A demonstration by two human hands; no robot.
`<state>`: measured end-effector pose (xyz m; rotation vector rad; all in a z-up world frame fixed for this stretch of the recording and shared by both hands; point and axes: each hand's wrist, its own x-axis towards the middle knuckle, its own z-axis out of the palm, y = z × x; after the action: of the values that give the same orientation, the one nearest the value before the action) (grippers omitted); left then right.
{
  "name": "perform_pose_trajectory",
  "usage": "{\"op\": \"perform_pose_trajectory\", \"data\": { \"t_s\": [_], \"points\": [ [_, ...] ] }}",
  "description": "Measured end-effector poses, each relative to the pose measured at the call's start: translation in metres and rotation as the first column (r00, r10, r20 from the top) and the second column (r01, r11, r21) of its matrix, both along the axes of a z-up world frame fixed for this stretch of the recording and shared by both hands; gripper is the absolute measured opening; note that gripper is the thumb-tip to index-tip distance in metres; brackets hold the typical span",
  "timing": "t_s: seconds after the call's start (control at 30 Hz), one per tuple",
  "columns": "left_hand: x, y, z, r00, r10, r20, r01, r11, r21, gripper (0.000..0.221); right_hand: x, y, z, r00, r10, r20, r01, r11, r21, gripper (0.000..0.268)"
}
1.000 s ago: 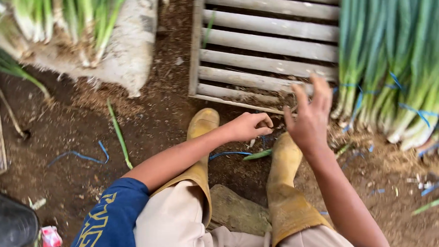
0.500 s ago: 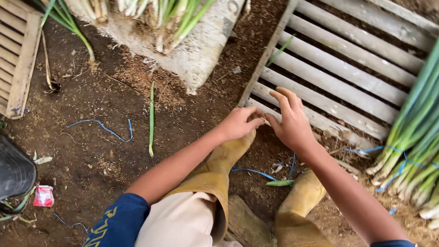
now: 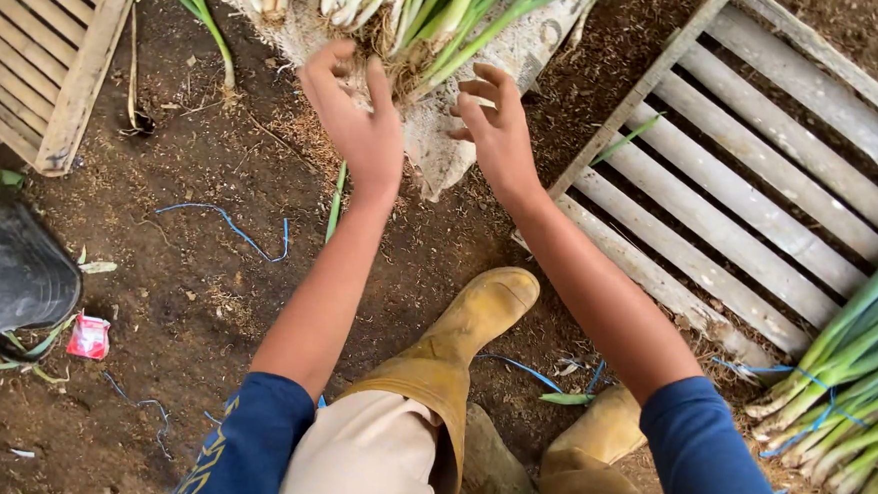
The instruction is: Tying bundles of green onions with plastic string
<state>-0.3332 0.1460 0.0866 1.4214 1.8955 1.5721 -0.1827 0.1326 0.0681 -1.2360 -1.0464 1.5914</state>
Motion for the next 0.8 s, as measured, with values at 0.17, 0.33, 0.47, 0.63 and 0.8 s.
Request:
{"op": "perform_pose_trajectory", "data": {
  "t_s": [0.17,0.33,0.47,0.63,0.8],
  "points": [
    [-0.043,0.05,-0.022,0.981,0.031,-0.194,-0.026,0.999,0.026,0.09,-0.018,0.0,0.008,0.998,0.04,-0.055,-0.044,0.997,-0.064,0.043],
    [-0.035,0.059,0.0,0.949,-0.098,-0.3,0.038,0.979,-0.199,0.072,-0.01,-0.009,0.002,0.997,0.044,-0.059,-0.052,0.988,-0.143,0.036],
    [-0.018,0.058,0.011,0.877,-0.2,-0.437,0.084,0.959,-0.269,0.059,0.0,0.001,0.011,0.987,-0.026,-0.158,0.009,0.994,-0.108,0.026],
    [0.012,0.039,0.016,0.895,-0.339,-0.291,0.267,0.928,-0.261,0.043,0.002,0.023,0.029,0.994,-0.072,-0.081,0.076,0.996,0.047,0.046],
    [0.025,0.03,0.01,0.877,-0.455,-0.156,0.391,0.863,-0.32,0.018,-0.001,0.039,0.022,0.998,-0.048,-0.041,0.051,0.996,0.067,0.062]
  ]
}}
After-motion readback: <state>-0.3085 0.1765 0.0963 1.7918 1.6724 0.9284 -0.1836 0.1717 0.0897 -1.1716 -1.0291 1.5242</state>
